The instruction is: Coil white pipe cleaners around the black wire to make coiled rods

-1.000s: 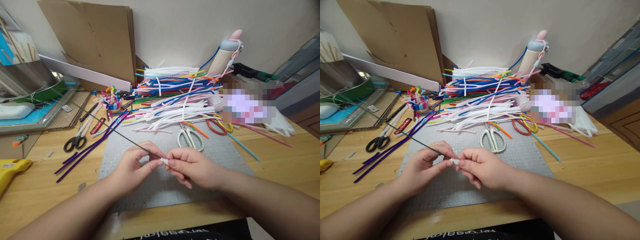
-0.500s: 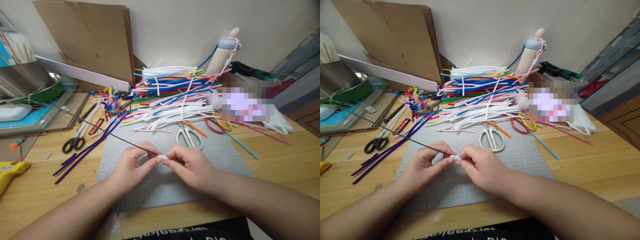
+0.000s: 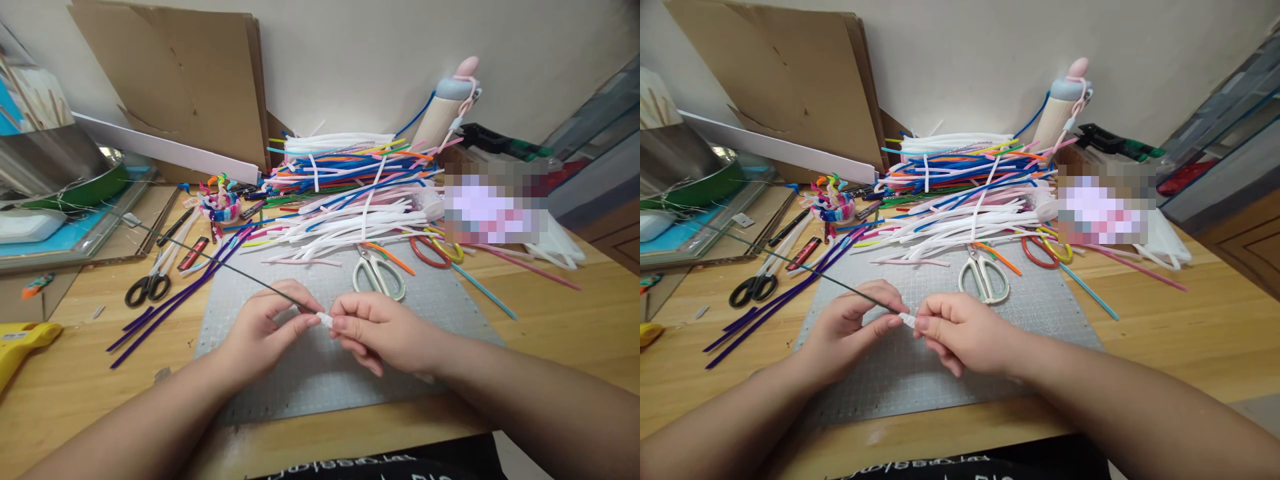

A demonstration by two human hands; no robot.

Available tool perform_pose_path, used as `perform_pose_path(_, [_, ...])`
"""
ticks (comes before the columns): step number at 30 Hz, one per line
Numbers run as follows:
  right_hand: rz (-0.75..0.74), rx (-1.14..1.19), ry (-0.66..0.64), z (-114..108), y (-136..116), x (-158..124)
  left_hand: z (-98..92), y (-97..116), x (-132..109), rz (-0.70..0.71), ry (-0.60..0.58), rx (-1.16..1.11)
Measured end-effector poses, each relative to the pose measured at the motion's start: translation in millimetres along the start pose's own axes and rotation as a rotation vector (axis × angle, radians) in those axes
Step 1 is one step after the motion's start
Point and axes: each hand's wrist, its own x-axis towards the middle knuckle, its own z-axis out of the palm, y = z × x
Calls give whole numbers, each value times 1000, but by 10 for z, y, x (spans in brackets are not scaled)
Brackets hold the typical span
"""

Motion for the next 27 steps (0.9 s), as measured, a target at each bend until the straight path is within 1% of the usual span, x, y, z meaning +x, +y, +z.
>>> perform_pose_path(2, [61,152,-123,-20,-2,14,5,9,-2,-10,7,-37])
perform_pose_path(3, [83,199,-166,-25,1,19,6,17,-2,-18,6,-48])
perform_pose_path(4, [94,214,-178,-25,7,23,7,25,0,-30,5,-49])
perform_pose_path(5, [87,196,-156,-20,17,25,7,33,1,-47,10,-39])
perform_pose_path(6, [59,143,-98,-10,29,25,6,39,3,-68,22,-21])
perform_pose_path(9, [-108,-112,156,32,81,22,10,43,-2,-124,61,42])
perform_pose_path(10, [-153,-172,212,44,97,21,15,40,-9,-136,76,68])
perform_pose_path(11, [-178,-199,240,54,108,20,20,37,-18,-143,96,107])
perform_pose_path(13, [-165,-175,240,66,115,18,33,37,-41,-135,145,230])
perform_pose_path(15, [-131,-132,227,72,100,15,41,49,-65,-97,193,387])
perform_pose_path(17, [-114,-134,232,76,76,8,40,70,-83,-25,238,531])
perform_pose_path(22, [-125,-253,255,81,40,-8,2,106,-105,217,389,916])
perform_pose_path(23, [-140,-285,262,79,36,-10,-10,107,-106,265,395,975])
perform_pose_path(24, [-155,-312,264,76,32,-11,-23,106,-105,314,375,1007])
perform_pose_path(25, [-166,-330,262,70,27,-10,-36,103,-101,356,325,1014])
perform_pose_path(27, [-172,-348,253,56,11,-8,-60,94,-86,405,180,967])
